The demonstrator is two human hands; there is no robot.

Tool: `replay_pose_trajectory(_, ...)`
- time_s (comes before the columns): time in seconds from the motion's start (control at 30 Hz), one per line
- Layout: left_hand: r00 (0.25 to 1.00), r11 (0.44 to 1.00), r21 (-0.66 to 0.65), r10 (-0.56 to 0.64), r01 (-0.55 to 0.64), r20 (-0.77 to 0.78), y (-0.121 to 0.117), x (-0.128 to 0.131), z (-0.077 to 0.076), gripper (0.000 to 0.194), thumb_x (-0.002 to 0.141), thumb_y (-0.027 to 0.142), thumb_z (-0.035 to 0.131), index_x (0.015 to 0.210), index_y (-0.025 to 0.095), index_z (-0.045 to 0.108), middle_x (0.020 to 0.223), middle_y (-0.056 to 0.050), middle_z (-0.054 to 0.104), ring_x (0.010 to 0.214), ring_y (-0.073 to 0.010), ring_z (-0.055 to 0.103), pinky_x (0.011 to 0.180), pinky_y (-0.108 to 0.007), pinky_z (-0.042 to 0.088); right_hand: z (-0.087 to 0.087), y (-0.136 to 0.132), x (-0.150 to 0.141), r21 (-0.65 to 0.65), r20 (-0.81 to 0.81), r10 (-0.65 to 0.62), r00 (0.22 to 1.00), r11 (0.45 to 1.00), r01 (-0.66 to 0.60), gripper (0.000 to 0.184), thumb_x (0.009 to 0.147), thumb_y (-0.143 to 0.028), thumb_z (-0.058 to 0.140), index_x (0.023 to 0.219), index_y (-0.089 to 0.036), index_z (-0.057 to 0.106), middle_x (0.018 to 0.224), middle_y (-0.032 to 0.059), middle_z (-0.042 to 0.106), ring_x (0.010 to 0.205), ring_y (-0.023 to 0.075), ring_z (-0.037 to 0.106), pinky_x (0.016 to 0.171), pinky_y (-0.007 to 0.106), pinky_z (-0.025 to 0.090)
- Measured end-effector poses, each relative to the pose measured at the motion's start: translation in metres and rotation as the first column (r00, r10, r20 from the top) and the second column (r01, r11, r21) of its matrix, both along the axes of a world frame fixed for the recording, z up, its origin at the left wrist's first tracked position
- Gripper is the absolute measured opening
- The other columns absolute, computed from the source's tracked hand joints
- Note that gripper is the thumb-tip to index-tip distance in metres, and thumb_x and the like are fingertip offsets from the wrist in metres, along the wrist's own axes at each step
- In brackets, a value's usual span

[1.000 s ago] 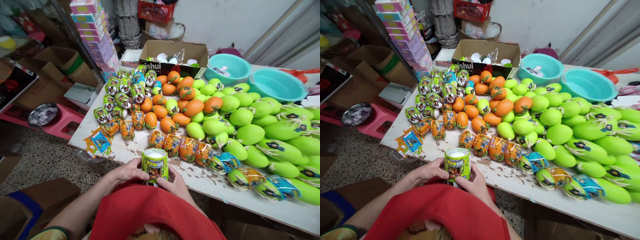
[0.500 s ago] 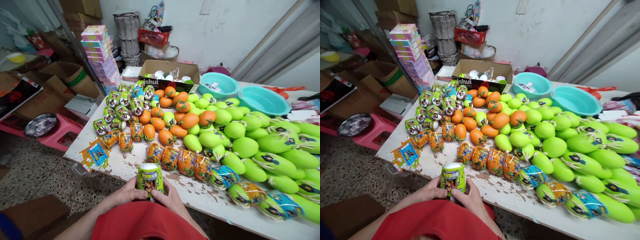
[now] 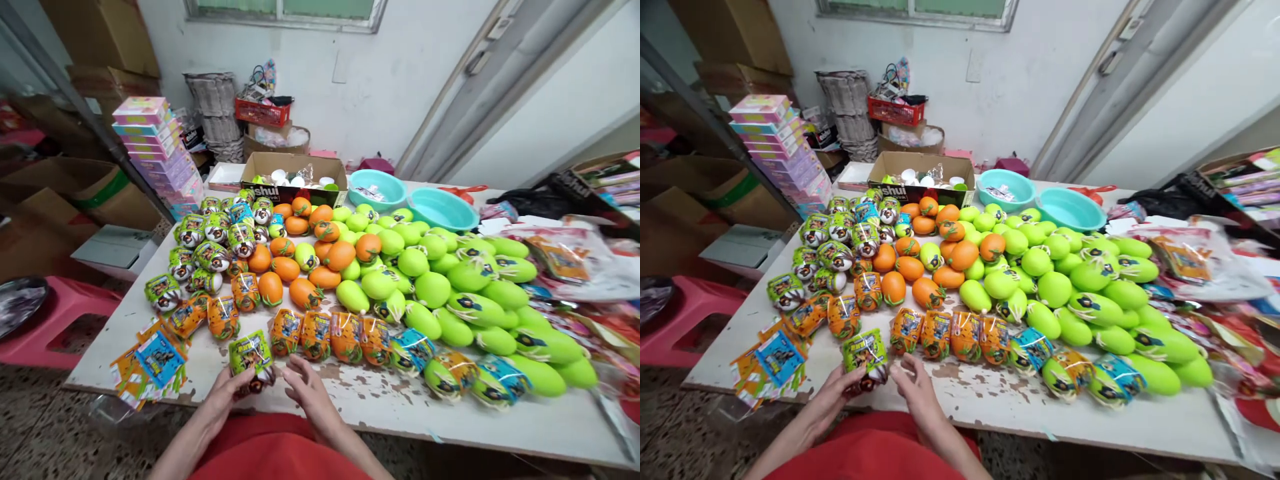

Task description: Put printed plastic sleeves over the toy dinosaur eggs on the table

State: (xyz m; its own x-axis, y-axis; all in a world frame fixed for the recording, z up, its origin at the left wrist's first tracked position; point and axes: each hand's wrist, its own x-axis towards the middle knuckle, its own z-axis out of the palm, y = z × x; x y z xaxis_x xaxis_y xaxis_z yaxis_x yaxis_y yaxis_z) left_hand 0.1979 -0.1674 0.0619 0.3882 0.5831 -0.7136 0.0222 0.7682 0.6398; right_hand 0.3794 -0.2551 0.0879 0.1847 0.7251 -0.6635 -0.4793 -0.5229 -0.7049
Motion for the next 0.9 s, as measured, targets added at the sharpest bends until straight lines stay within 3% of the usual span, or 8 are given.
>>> replay_pose_trajectory(0.1,0.983,0.998,0.055,0.05,-0.041,-0.176,0.022,-0.001,-0.039,0.055,0.06,0.043,0.08,0.105,0.015,0.063,0.089,-0.008,0.072,0.076,-0.0224,0.067,0.065,-0.03,0.052,-0.015,-0.011,0.007,-0.074,0.012,-0.016,1.0,0.997,0.016,0.074,0.056,-0.062,0.076,0.113,-0.018,0.057,0.117,0.0117,0.059,0.103,0.0252,0.057,0.083,0.035,0.046)
replay_pose_trajectory(0.17,0.971,0.988,0.082,0.143,-0.129,-0.192,0.032,0.003,-0.061,0.057,0.059,0.04,0.082,0.107,0.018,0.06,0.09,-0.006,0.07,0.074,-0.0198,0.066,0.065,-0.029,0.053,-0.023,-0.022,0.012,-0.112,0.023,-0.044,0.999,0.993,0.046,0.069,0.055,-0.06,0.077,0.106,-0.017,0.06,0.103,0.0086,0.062,0.09,0.0217,0.06,0.075,0.032,0.046)
replay_pose_trajectory(0.27,0.938,0.952,0.098,0.302,-0.289,-0.171,0.036,0.01,-0.084,0.059,0.066,0.034,0.08,0.117,0.025,0.051,0.097,-0.003,0.065,0.073,-0.0157,0.065,0.07,-0.034,0.056,-0.029,-0.039,0.019,-0.162,0.045,-0.143,0.989,0.975,0.149,0.064,0.051,-0.055,0.08,0.099,-0.016,0.062,0.092,0.0051,0.061,0.08,0.0188,0.06,0.066,0.029,0.045)
replay_pose_trajectory(0.33,0.921,0.938,0.087,0.347,-0.336,-0.177,0.034,0.014,-0.093,0.062,0.071,0.031,0.077,0.123,0.029,0.044,0.101,-0.003,0.062,0.072,-0.0144,0.065,0.072,-0.036,0.057,-0.032,-0.049,0.022,-0.197,0.058,-0.201,0.978,0.958,0.208,0.064,0.05,-0.055,0.08,0.097,-0.016,0.062,0.087,0.0038,0.061,0.078,0.019,0.06,0.066,0.03,0.045)
replay_pose_trajectory(0.43,0.92,0.939,0.068,0.343,-0.336,-0.192,0.029,0.018,-0.095,0.06,0.074,0.031,0.074,0.124,0.03,0.042,0.103,-0.003,0.06,0.073,-0.0138,0.065,0.072,-0.035,0.058,-0.034,-0.063,0.025,-0.234,0.059,-0.235,0.97,0.941,0.243,0.065,0.051,-0.057,0.079,0.099,-0.016,0.062,0.088,0.0043,0.063,0.083,0.0208,0.062,0.071,0.032,0.047)
replay_pose_trajectory(0.67,0.936,0.956,0.115,0.289,-0.27,-0.2,0.029,0.023,-0.076,0.056,0.075,0.037,0.073,0.123,0.025,0.048,0.1,-0.007,0.063,0.073,-0.0137,0.065,0.071,-0.031,0.056,-0.038,-0.085,0.035,-0.271,-0.009,-0.19,0.982,0.946,0.18,0.067,0.056,-0.06,0.075,0.107,-0.019,0.06,0.105,0.008,0.064,0.102,0.0244,0.062,0.083,0.033,0.046)
replay_pose_trajectory(0.8,0.91,0.944,0.154,0.324,-0.293,-0.258,0.024,0.027,-0.068,0.055,0.074,0.038,0.073,0.122,0.026,0.047,0.102,-0.007,0.063,0.071,-0.0136,0.064,0.07,-0.031,0.056,-0.038,-0.105,0.042,-0.257,-0.027,-0.213,0.977,0.946,0.199,0.067,0.057,-0.059,0.076,0.108,-0.018,0.061,0.106,0.0093,0.065,0.099,0.0242,0.063,0.083,0.033,0.047)
replay_pose_trajectory(0.9,0.891,0.939,0.182,0.336,-0.292,-0.304,0.015,0.031,-0.066,0.055,0.075,0.04,0.071,0.122,0.027,0.043,0.104,-0.006,0.061,0.07,-0.013,0.064,0.07,-0.03,0.055,-0.043,-0.135,0.054,-0.254,-0.021,-0.283,0.959,0.929,0.268,0.063,0.057,-0.058,0.076,0.105,-0.019,0.063,0.106,0.0083,0.065,0.096,0.0235,0.064,0.08,0.032,0.049)
